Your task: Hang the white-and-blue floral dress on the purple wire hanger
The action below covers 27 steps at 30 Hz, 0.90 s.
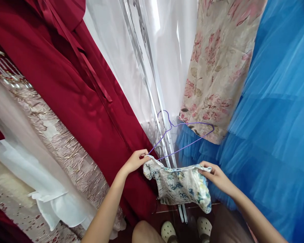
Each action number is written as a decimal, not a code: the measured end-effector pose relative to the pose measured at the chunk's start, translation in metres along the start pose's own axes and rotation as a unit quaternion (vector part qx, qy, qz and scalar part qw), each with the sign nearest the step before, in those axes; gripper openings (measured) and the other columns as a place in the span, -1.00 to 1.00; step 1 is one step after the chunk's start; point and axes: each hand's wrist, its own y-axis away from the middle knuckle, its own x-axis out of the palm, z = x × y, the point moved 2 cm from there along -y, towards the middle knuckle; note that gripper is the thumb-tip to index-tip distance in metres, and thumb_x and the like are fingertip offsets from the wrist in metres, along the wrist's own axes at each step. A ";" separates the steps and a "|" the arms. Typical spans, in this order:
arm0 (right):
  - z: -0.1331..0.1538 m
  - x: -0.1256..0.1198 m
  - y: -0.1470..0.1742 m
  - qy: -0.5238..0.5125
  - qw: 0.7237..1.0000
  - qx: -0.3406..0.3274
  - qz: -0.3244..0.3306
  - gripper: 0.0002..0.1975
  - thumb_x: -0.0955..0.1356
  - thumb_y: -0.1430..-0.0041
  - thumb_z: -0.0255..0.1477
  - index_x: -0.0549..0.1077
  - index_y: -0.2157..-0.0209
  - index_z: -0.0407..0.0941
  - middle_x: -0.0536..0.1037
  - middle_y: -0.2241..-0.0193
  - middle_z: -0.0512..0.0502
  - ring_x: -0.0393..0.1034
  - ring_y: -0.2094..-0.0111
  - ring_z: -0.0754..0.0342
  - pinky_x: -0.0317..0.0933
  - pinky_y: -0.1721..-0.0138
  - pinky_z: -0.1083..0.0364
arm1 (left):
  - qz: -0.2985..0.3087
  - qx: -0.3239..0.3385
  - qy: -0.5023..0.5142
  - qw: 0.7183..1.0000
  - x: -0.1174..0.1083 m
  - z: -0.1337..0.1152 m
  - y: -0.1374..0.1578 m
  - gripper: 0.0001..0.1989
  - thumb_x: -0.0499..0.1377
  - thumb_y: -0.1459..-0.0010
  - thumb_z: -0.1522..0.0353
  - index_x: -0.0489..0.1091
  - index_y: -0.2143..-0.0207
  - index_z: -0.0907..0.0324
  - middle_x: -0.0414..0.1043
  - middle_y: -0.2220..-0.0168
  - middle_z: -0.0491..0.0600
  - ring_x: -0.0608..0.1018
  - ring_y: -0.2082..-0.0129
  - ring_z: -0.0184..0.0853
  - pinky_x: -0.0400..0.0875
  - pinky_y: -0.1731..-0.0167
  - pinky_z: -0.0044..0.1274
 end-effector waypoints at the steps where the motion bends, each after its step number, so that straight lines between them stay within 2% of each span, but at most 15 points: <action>1: -0.001 -0.005 -0.003 0.013 1.000 -0.006 -0.011 -0.76 0.36 -0.22 -0.22 0.45 0.34 -0.11 0.40 0.46 0.02 0.23 0.41 0.06 0.10 0.36 0.11 | -0.012 0.003 -0.014 1.000 0.003 -0.002 0.001 -0.76 0.15 -0.20 0.20 0.41 0.30 0.20 0.35 0.48 -0.15 0.41 0.44 -0.38 0.28 0.38 -0.59; 4: 0.002 -0.025 -0.021 0.069 0.995 -0.048 -0.059 -0.79 0.33 -0.24 -0.25 0.48 0.29 -0.09 0.46 0.41 -0.02 0.31 0.37 0.01 0.16 0.32 0.08 | -0.052 0.017 -0.089 0.995 0.009 -0.009 0.003 -0.62 0.11 -0.24 0.16 0.38 -0.03 0.13 0.42 0.43 -0.13 0.41 0.44 -0.36 0.29 0.34 -0.56; 6: 0.009 -0.040 -0.039 0.128 0.978 -0.114 -0.121 -0.82 0.33 -0.23 -0.28 0.51 0.27 -0.08 0.50 0.28 -0.09 0.38 0.21 -0.07 0.22 0.15 0.01 | -0.075 0.029 -0.127 0.989 0.013 -0.012 0.006 -0.59 0.06 -0.28 0.16 0.36 -0.10 0.11 0.52 0.25 -0.05 0.46 0.33 -0.30 0.32 0.22 -0.51; 8: 0.017 -0.052 -0.059 0.190 0.947 -0.184 -0.182 -0.84 0.35 -0.18 -0.33 0.55 0.28 -0.07 0.45 0.05 -0.17 0.31 -0.05 -0.16 0.13 -0.09 -0.06 | -0.094 0.037 -0.148 0.984 0.015 -0.015 0.010 -0.61 0.03 -0.30 0.16 0.39 -0.08 0.10 0.51 0.07 0.00 0.49 0.21 -0.25 0.31 0.11 -0.47; 10: 0.024 -0.060 -0.078 0.226 0.925 -0.215 -0.215 -0.85 0.36 -0.13 -0.37 0.57 0.28 -0.06 0.33 -0.14 -0.17 0.10 -0.25 -0.20 -0.04 -0.24 -0.09 | -0.094 0.038 -0.161 0.982 0.018 -0.017 0.014 -0.63 -0.02 -0.33 0.16 0.44 -0.01 0.07 0.52 0.06 -0.02 0.48 0.19 -0.24 0.31 0.09 -0.46; 12: 0.028 -0.063 -0.094 0.233 0.925 -0.206 -0.216 -0.84 0.35 -0.12 -0.40 0.57 0.27 -0.05 0.29 -0.19 -0.17 -0.02 -0.33 -0.18 -0.10 -0.28 -0.10 | -0.079 0.039 -0.167 0.982 0.023 -0.020 0.017 -0.64 -0.05 -0.34 0.16 0.48 0.07 0.05 0.54 0.15 -0.04 0.47 0.24 -0.24 0.31 0.13 -0.46; 15: 0.029 -0.062 -0.109 0.230 0.931 -0.188 -0.212 -0.83 0.33 -0.11 -0.44 0.56 0.28 -0.06 0.32 -0.19 -0.19 -0.08 -0.36 -0.17 -0.12 -0.29 -0.11 | -0.077 0.050 -0.159 0.983 0.031 -0.024 0.018 -0.65 -0.05 -0.34 0.17 0.49 0.20 0.08 0.52 0.28 -0.05 0.44 0.30 -0.27 0.29 0.21 -0.49; 18: 0.026 -0.059 -0.112 0.226 0.929 -0.193 -0.220 -0.85 0.32 -0.11 -0.44 0.54 0.30 -0.06 0.30 -0.21 -0.20 -0.05 -0.35 -0.16 -0.11 -0.29 -0.11 | -0.090 0.047 -0.095 0.990 0.040 -0.021 0.015 -0.64 -0.02 -0.32 0.16 0.45 0.35 0.16 0.41 0.42 -0.09 0.39 0.40 -0.34 0.24 0.33 -0.55; 22: 0.021 -0.060 -0.106 0.211 0.927 -0.195 -0.242 -0.85 0.33 -0.15 -0.35 0.55 0.31 -0.05 0.32 -0.19 -0.19 0.03 -0.32 -0.14 -0.05 -0.27 -0.09 | -0.078 0.000 0.063 0.995 0.051 -0.006 0.007 -0.55 0.05 -0.25 0.05 0.28 0.52 0.22 0.19 0.55 -0.15 0.24 0.50 -0.43 0.13 0.50 -0.60; 25: 0.025 -0.065 -0.100 0.222 0.916 -0.204 -0.264 -0.84 0.35 -0.15 -0.34 0.57 0.31 -0.05 0.30 -0.19 -0.18 0.01 -0.32 -0.13 -0.06 -0.28 -0.07 | -0.070 -0.031 0.137 0.988 0.058 0.003 0.003 -0.50 0.08 -0.20 -0.01 0.29 0.51 0.24 0.18 0.55 -0.15 0.22 0.51 -0.44 0.11 0.52 -0.61; 27: 0.030 -0.070 -0.099 0.248 0.909 -0.220 -0.252 -0.84 0.35 -0.14 -0.36 0.58 0.29 -0.07 0.19 -0.28 -0.16 -0.08 -0.36 -0.14 -0.11 -0.30 -0.06 | -0.068 -0.048 0.165 0.983 0.060 0.005 0.003 -0.48 0.07 -0.20 -0.03 0.38 0.43 0.29 0.26 0.53 -0.11 0.26 0.50 -0.43 0.14 0.50 -0.60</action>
